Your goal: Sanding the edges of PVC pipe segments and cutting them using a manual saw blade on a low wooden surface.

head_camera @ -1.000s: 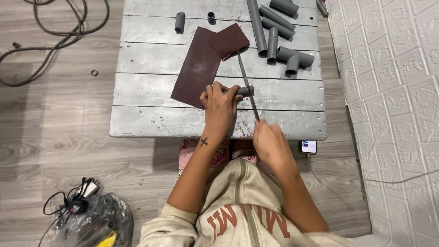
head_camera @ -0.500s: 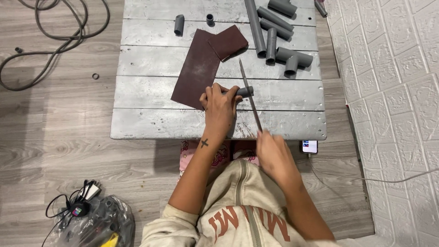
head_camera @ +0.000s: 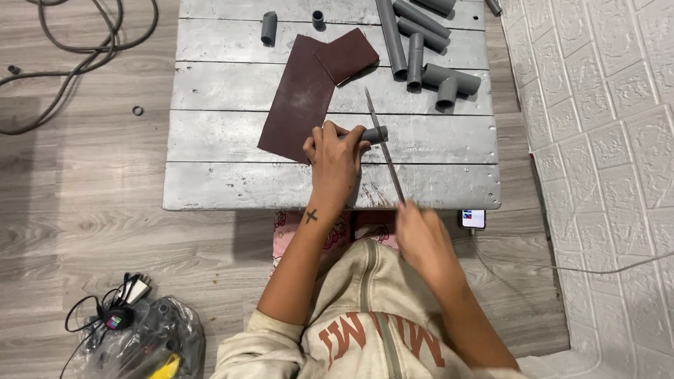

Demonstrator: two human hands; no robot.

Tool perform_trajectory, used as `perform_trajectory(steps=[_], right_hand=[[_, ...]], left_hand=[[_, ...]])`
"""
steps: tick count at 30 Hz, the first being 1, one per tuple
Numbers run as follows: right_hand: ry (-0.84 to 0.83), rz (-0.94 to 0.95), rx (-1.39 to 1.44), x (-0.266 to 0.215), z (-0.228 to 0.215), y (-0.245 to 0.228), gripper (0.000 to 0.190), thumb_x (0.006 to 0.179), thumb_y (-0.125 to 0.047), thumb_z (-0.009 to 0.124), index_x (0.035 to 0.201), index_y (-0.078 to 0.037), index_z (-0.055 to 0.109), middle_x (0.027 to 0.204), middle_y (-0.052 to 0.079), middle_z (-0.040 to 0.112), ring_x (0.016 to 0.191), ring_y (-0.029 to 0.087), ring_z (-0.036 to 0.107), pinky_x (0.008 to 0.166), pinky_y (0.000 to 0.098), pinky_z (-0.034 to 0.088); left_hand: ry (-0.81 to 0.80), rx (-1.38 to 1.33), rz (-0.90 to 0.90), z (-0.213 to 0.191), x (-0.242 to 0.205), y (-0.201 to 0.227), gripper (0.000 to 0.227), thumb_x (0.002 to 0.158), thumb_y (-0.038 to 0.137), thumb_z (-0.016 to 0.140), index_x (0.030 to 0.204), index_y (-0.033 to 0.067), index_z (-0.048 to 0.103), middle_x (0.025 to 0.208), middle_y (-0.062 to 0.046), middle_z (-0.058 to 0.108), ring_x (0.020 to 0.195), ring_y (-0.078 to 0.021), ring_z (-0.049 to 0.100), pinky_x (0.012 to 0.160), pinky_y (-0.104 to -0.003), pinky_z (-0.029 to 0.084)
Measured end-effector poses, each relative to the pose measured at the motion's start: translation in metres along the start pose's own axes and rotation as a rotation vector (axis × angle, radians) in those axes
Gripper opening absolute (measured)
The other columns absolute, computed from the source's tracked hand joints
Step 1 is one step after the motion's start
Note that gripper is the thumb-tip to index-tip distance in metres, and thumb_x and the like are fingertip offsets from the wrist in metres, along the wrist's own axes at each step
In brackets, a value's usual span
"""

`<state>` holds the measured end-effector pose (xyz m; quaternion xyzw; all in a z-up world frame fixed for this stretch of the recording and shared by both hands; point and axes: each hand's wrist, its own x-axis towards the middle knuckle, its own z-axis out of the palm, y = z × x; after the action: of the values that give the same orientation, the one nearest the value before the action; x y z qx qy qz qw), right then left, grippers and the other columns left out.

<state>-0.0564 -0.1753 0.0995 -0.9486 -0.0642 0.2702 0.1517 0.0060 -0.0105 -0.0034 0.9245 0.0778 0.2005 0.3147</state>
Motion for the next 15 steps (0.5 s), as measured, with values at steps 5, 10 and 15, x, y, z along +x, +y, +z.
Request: perform_trajectory(steps=[5, 10, 15], right_hand=[[-0.027, 0.244, 0.076, -0.053, -0.016, 0.065, 0.041, 0.107, -0.02, 0.035, 0.085, -0.001, 0.063, 0.054, 0.009, 0.061, 0.035, 0.016, 0.051, 0.031, 0.0292, 0.038], [0.557, 0.071, -0.075, -0.023, -0.036, 0.108, 0.044, 0.11, -0.02, 0.047, 0.074, 0.004, 0.057, 0.057, 0.023, 0.059, 0.045, 0.04, 0.049, 0.055, 0.0504, 0.041], [0.717, -0.155, 0.224, 0.019, -0.025, 0.156, 0.037, 0.111, -0.011, 0.044, 0.083, 0.007, 0.059, 0.138, 0.031, 0.047, 0.113, 0.042, 0.053, 0.096, 0.0472, 0.04]], left_hand=[[0.013, -0.011, 0.002, -0.016, 0.003, 0.011, 0.022, 0.095, 0.028, 0.07, 0.112, 0.016, 0.074, 0.095, -0.008, 0.052, 0.089, -0.0237, 0.044, 0.094, -0.047, 0.029], [0.054, 0.028, -0.014, -0.04, 0.007, 0.0, 0.025, 0.096, 0.031, 0.071, 0.119, 0.0226, 0.074, 0.104, -0.006, 0.061, 0.092, -0.0232, 0.047, 0.093, -0.048, 0.028], [0.013, 0.189, -0.665, -0.147, 0.015, -0.093, 0.05, 0.079, 0.024, 0.087, 0.119, 0.0449, 0.065, 0.145, -0.012, 0.044, 0.129, -0.0424, 0.034, 0.101, -0.063, 0.034]])
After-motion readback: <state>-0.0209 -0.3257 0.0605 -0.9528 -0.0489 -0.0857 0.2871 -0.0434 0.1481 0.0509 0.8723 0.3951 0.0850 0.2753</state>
